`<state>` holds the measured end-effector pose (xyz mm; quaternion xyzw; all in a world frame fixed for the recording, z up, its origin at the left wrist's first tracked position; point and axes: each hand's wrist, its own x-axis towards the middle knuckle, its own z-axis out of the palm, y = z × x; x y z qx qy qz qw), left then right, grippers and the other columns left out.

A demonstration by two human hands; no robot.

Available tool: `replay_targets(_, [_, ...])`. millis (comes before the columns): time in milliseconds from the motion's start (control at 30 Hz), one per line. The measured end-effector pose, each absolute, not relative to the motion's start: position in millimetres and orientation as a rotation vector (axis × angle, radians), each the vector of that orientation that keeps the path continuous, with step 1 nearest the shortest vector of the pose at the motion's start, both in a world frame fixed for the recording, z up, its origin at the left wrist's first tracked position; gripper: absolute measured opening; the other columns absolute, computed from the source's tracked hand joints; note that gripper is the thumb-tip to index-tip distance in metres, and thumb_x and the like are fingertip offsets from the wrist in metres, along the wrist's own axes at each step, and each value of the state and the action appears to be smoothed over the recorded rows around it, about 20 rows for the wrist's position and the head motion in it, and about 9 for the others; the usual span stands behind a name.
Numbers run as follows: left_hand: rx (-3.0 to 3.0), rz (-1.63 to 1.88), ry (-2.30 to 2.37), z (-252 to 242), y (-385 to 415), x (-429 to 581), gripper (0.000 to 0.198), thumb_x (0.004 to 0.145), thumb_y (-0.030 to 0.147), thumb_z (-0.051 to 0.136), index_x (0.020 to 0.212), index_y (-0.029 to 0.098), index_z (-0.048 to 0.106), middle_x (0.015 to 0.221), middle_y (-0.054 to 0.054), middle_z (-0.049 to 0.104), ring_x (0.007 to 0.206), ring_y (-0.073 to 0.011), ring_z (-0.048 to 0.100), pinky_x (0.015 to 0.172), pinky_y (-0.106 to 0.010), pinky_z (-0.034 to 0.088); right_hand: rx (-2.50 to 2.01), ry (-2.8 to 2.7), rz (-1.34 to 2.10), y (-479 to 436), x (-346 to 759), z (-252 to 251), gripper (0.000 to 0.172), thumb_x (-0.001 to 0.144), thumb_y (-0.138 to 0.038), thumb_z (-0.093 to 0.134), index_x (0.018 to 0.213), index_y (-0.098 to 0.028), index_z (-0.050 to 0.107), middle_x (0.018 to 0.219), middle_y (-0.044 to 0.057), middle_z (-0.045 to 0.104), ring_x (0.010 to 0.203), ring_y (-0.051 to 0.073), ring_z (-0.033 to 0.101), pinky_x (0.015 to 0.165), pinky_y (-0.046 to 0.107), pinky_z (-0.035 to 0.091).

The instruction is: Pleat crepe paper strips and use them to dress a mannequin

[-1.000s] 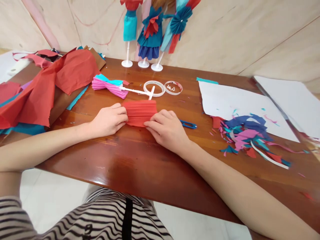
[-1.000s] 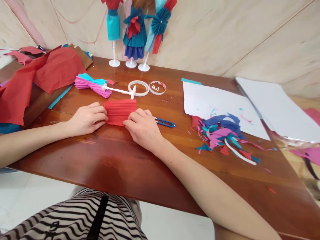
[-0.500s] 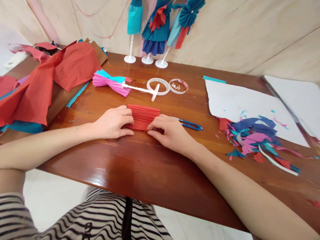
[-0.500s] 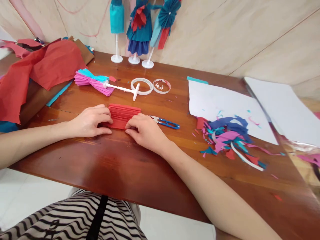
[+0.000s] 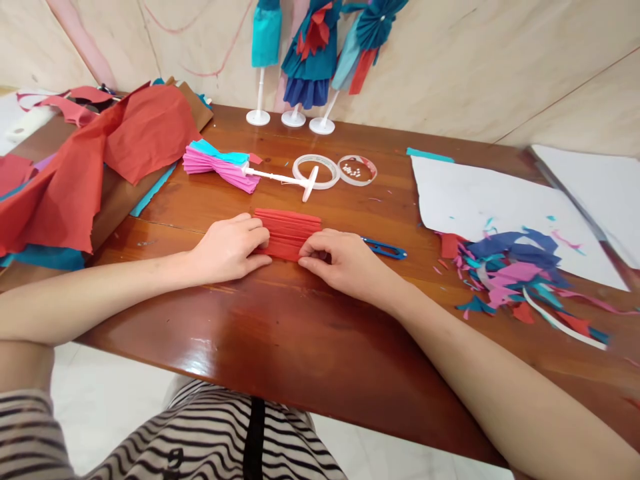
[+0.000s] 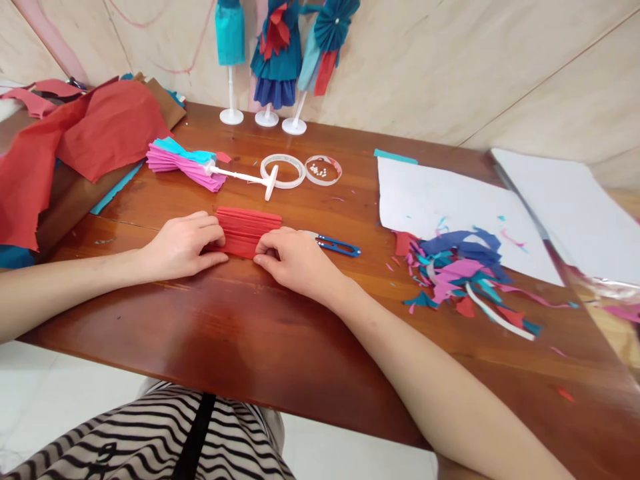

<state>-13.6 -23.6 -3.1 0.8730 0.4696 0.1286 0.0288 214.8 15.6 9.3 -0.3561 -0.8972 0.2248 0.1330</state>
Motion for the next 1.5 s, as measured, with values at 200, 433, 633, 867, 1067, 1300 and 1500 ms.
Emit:
replay_targets(200, [2.858, 0.381, 1.423, -4.1, -24.5, -16.5, 0.024, 0.097, 0.022, 0.042, 0.084, 0.017, 0.062, 0.082, -0.005, 0.064, 0.078, -0.0177, 0.053, 0.063, -0.027, 0.039, -1.079, -2.675, 0.645, 18.7, 218.2, 14.8, 0.012, 0.08, -0.018, 0.059, 0.069, -0.022, 0.061, 0.072, 0.002, 0.068, 0.07, 0.018, 0.059, 0.066, 0.031, 0.043])
replay_targets(433, [3.028, 0.358, 1.393, -6.5, -30.7, -18.7, 0.027, 0.098, 0.017, 0.039, 0.082, 0.017, 0.06, 0.078, -0.006, 0.06, 0.074, -0.0178, 0.051, 0.059, -0.026, 0.037, -1.134, -2.751, 0.653, 21.0, 220.4, 20.3, 0.014, 0.078, -0.019, 0.059, 0.064, -0.022, 0.056, 0.068, 0.001, 0.065, 0.065, 0.016, 0.056, 0.064, 0.029, 0.04])
replay_targets(633, [2.879, 0.221, 1.419, -2.6, -29.0, -18.3, 0.02, 0.096, 0.016, 0.041, 0.089, 0.017, 0.06, 0.085, -0.006, 0.062, 0.079, -0.0184, 0.054, 0.062, -0.026, 0.042, -1.227, -2.775, 0.773, 19.5, 219.5, 26.7, 0.015, 0.077, -0.022, 0.058, 0.063, -0.021, 0.051, 0.067, 0.0, 0.062, 0.062, 0.014, 0.052, 0.062, 0.027, 0.036])
replay_targets(867, [2.648, 0.226, 1.445, 4.4, -28.8, -15.7, 0.012, 0.092, 0.02, 0.047, 0.084, 0.018, 0.057, 0.083, -0.004, 0.061, 0.081, -0.0194, 0.058, 0.065, -0.027, 0.044, -1.231, -2.839, 0.79, 18.3, 220.3, 31.8, 0.014, 0.078, -0.023, 0.056, 0.065, -0.021, 0.055, 0.069, 0.001, 0.064, 0.067, 0.016, 0.055, 0.065, 0.027, 0.037])
replay_targets(1067, [2.507, 0.248, 1.505, 7.5, -27.4, -14.4, 0.01, 0.088, 0.021, 0.051, 0.078, 0.019, 0.055, 0.079, -0.003, 0.06, 0.079, -0.0185, 0.059, 0.064, -0.027, 0.043, -1.291, -2.835, 0.726, 15.4, 217.3, 34.4, 0.025, 0.087, -0.023, 0.048, 0.064, -0.02, 0.058, 0.072, 0.003, 0.068, 0.068, 0.016, 0.058, 0.067, 0.028, 0.039])
replay_targets(1300, [2.457, 0.256, 1.539, 9.0, -27.8, -14.0, 0.013, 0.086, 0.023, 0.049, 0.076, 0.019, 0.056, 0.078, -0.002, 0.062, 0.079, -0.0188, 0.06, 0.066, -0.027, 0.045, -1.375, -2.969, 0.425, 10.0, 211.3, 31.7, 0.027, 0.094, -0.023, 0.046, 0.07, -0.019, 0.059, 0.081, 0.008, 0.071, 0.077, 0.02, 0.061, 0.072, 0.031, 0.041])
replay_targets(1500, [2.436, 0.202, 1.679, 7.5, -31.9, -8.0, 0.016, 0.088, 0.026, 0.047, 0.076, 0.019, 0.057, 0.081, -0.005, 0.064, 0.085, -0.0223, 0.062, 0.065, -0.03, 0.045, -1.388, -3.066, 0.104, 2.7, 205.8, 34.7, 0.024, 0.095, -0.023, 0.046, 0.08, -0.016, 0.063, 0.084, 0.012, 0.072, 0.084, 0.025, 0.062, 0.071, 0.034, 0.04])
